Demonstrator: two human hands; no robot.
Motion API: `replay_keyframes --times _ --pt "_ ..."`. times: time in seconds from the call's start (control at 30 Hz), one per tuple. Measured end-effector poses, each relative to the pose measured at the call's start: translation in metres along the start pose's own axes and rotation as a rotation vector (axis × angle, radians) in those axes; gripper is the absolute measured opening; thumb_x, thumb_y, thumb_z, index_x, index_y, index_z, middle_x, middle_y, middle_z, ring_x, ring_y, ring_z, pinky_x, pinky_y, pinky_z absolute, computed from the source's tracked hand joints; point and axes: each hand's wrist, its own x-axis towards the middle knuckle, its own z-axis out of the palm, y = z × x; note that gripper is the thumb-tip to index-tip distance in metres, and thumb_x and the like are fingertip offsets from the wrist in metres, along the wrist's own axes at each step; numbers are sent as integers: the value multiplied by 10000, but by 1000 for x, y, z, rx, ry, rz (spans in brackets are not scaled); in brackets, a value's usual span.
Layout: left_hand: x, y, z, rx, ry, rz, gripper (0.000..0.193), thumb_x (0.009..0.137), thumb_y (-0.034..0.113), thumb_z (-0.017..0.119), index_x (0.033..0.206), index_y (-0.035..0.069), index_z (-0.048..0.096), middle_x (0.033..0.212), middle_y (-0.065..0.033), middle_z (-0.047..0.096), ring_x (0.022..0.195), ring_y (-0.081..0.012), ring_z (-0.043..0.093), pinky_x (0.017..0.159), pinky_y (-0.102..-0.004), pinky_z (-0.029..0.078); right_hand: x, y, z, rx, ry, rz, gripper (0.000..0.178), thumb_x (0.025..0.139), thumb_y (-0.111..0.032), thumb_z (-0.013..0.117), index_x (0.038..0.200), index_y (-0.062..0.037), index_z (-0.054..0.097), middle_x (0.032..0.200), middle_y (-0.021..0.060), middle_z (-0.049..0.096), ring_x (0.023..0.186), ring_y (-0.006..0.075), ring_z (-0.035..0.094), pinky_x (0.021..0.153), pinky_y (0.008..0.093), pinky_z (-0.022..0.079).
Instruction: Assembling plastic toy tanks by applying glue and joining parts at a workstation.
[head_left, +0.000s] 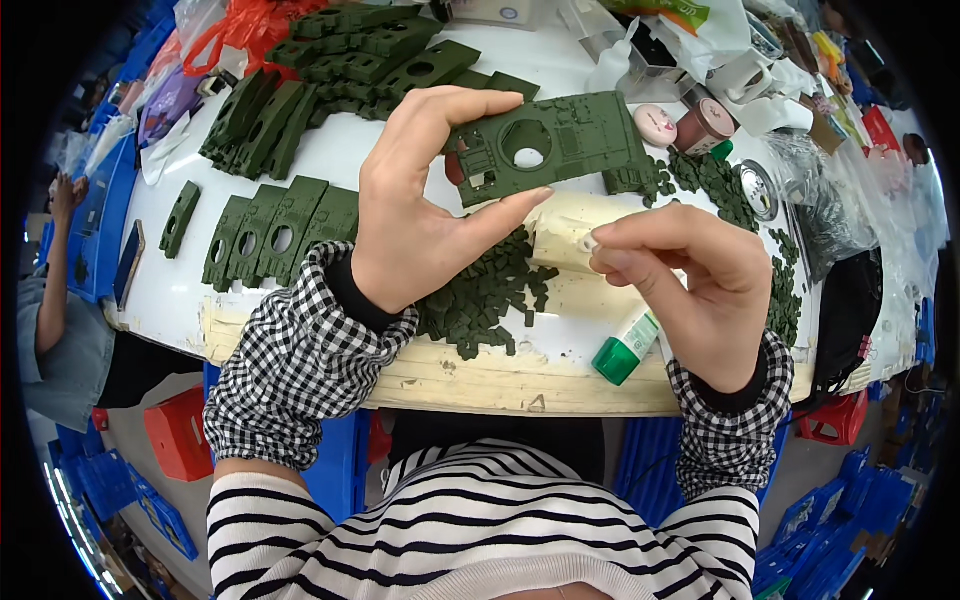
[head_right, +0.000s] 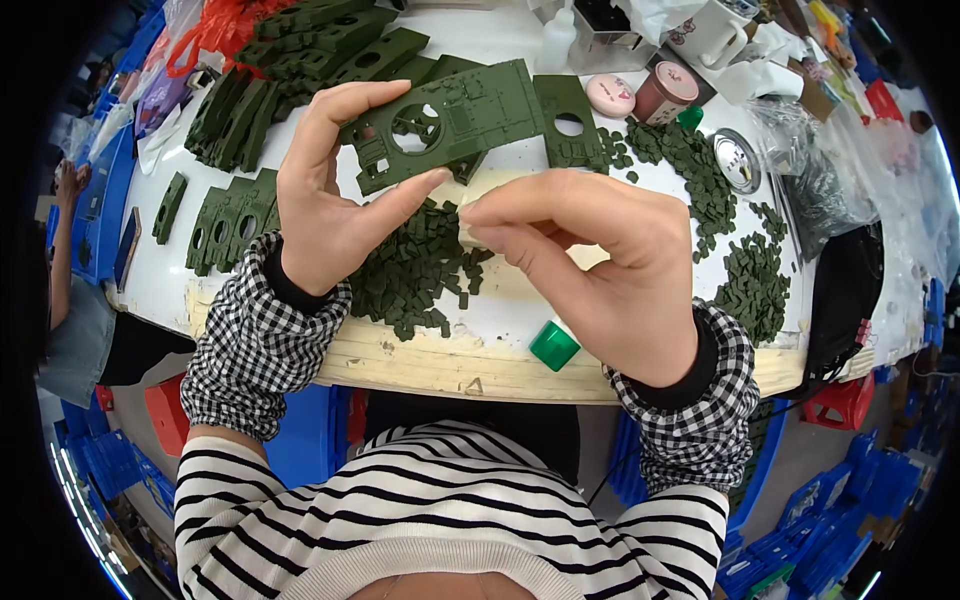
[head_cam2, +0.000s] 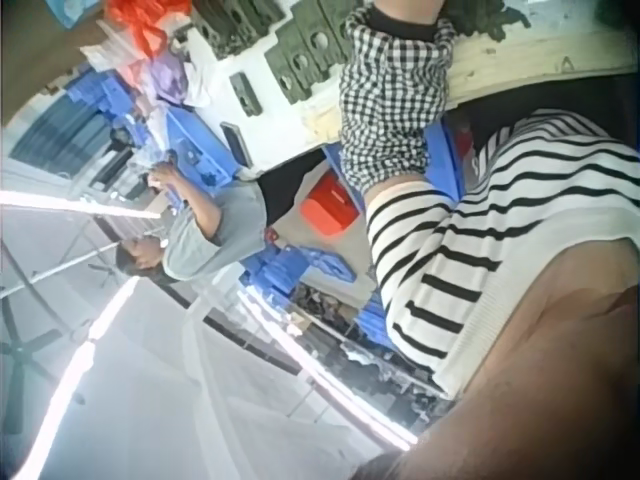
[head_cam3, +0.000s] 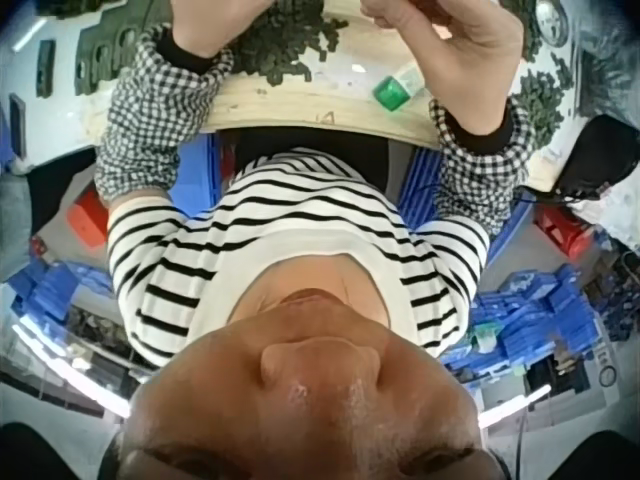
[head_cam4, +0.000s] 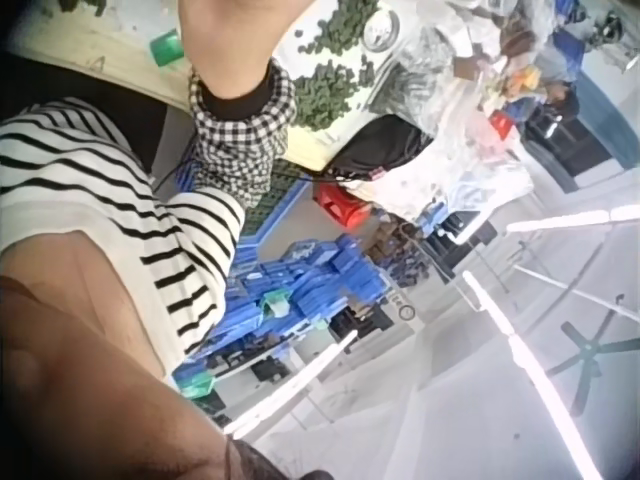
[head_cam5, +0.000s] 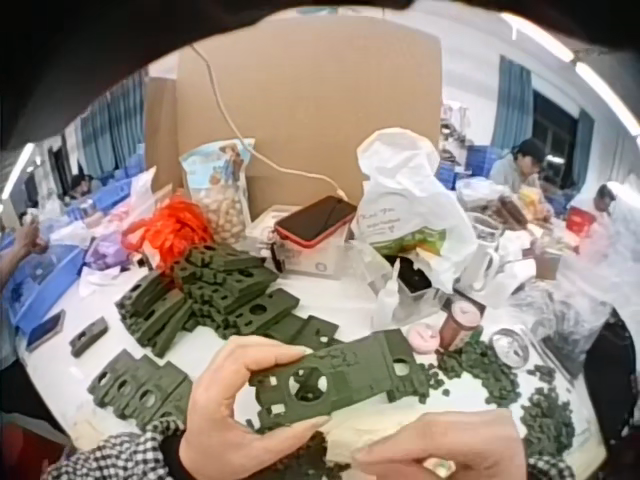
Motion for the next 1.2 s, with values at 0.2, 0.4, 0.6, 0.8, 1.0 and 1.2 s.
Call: replay_keyframes --times 0.2,0.4,0.6,0.8,1.0,1.2 --pt "-4 5 6 -259 -13 -201 679 704 12 842 1287 -19 494 1189 -98 562 1116 -169 554 991 -302 436 1 -6 -18 227 191 109 153 878 37 675 1030 57 687 932 103 713 831 131 688 765 232 553" --pt "-2 7 8 -507 -49 -153 601 687 53 862 1198 2 548 1077 -25 540 951 -98 554 815 -224 478 4 0 -32 264 232 96 153 889 25 663 1033 75 682 908 113 710 844 131 676 752 227 542" --pt "-4 7 5 -793 -163 -275 725 698 34 868 1308 8 478 1194 -61 534 1079 -135 569 935 -279 498 3 -3 -39 358 186 244 161 886 -22 692 1028 51 673 910 92 694 824 126 668 755 227 536" --pt "4 20 3 -969 -293 -443 749 727 3 825 1355 12 418 1294 -122 514 1136 -173 577 941 -305 532 3 4 -37 246 136 149 99 861 -50 713 931 17 692 1057 86 623 994 149 581 922 294 439" --pt "-1 23 3 -1020 -395 -538 742 757 -104 745 1388 -9 367 1325 -151 503 1160 -198 585 910 -315 580 4 7 -18 69 37 101 116 792 -102 751 869 -26 713 1093 110 612 1071 202 546 996 365 374" --pt "-1 28 4 -1015 -483 -546 731 741 -146 735 1372 -45 382 1330 -148 488 1129 -212 605 873 -318 598 3 3 -3 -85 -20 -25 75 764 -89 737 819 -57 698 1085 118 625 1041 238 559 966 368 394"
